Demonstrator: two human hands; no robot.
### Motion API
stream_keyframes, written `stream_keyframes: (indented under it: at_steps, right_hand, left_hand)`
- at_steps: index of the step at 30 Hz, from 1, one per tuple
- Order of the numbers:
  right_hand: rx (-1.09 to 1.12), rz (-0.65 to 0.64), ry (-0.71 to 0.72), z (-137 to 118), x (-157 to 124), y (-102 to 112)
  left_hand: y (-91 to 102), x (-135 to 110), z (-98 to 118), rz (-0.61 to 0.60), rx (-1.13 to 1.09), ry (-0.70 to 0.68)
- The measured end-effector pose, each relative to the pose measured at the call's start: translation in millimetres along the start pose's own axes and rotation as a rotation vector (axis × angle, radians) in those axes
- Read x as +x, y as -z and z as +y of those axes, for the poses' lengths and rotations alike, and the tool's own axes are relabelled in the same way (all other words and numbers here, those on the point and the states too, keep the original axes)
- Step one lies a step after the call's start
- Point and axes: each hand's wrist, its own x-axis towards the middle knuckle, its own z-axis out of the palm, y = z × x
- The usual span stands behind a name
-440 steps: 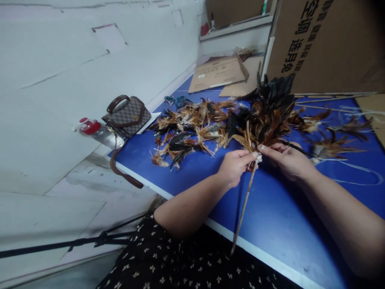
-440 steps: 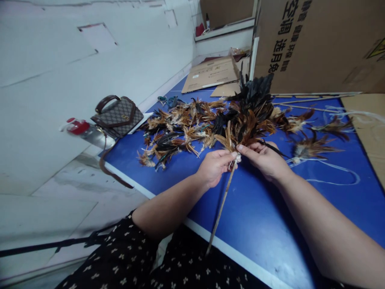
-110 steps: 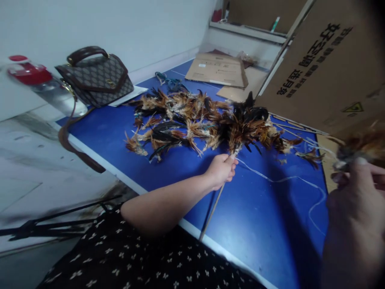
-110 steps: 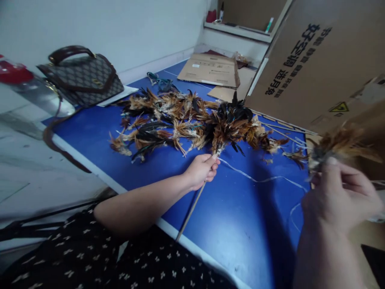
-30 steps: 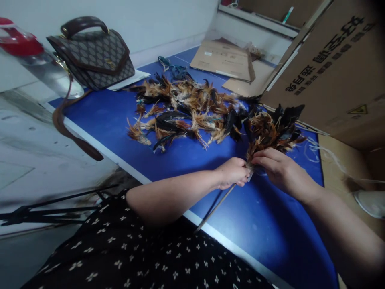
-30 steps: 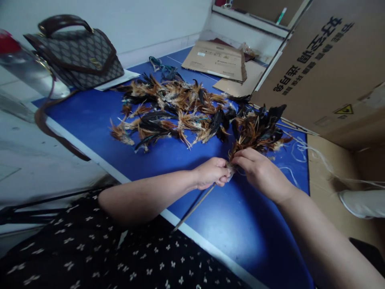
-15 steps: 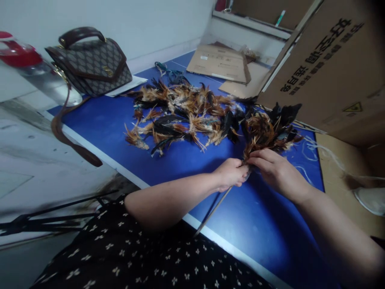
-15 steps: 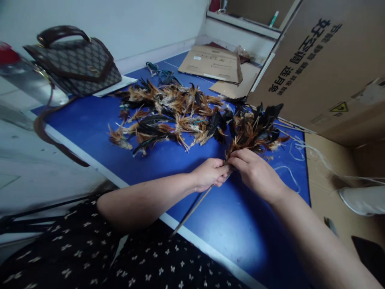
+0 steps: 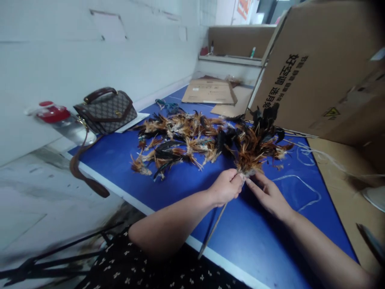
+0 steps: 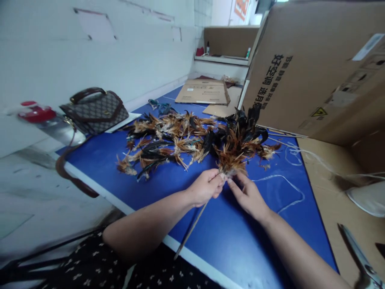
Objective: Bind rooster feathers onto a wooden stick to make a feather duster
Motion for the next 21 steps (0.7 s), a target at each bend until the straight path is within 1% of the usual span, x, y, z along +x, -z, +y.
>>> stream_keyframes:
  at_steps: [2,7,13,16,21]
  right_hand:
    - [0.104,-0.014,-0.044,-5.2,2.3,-4.2]
    - [0.169,0.140,-0.064,-9.3,5.0,-4.1]
    - [0.231,0.230,-0.143,-4.0,0.9,-1.6]
    - [0.168,0.268,-0.160,-6.3,-1.3,-4.0]
    - [0.123,0.350,-0.164,-8.3,-2.5,-11.6]
  left_hand:
    - [-0.2,-0.9,1.6,-0.004,0.000,-0.015]
    - [0.5,-0.5,3.8,-0.027,0.016,-0.028]
    - [1.9,-1.4,-2.8,-0.087,0.106,-0.049]
    - [4.4,-2.6,-5.4,-0.029,0.327,-0.102]
    - [3.1,-2.3,-2.7,0.117,0.884,-0.354]
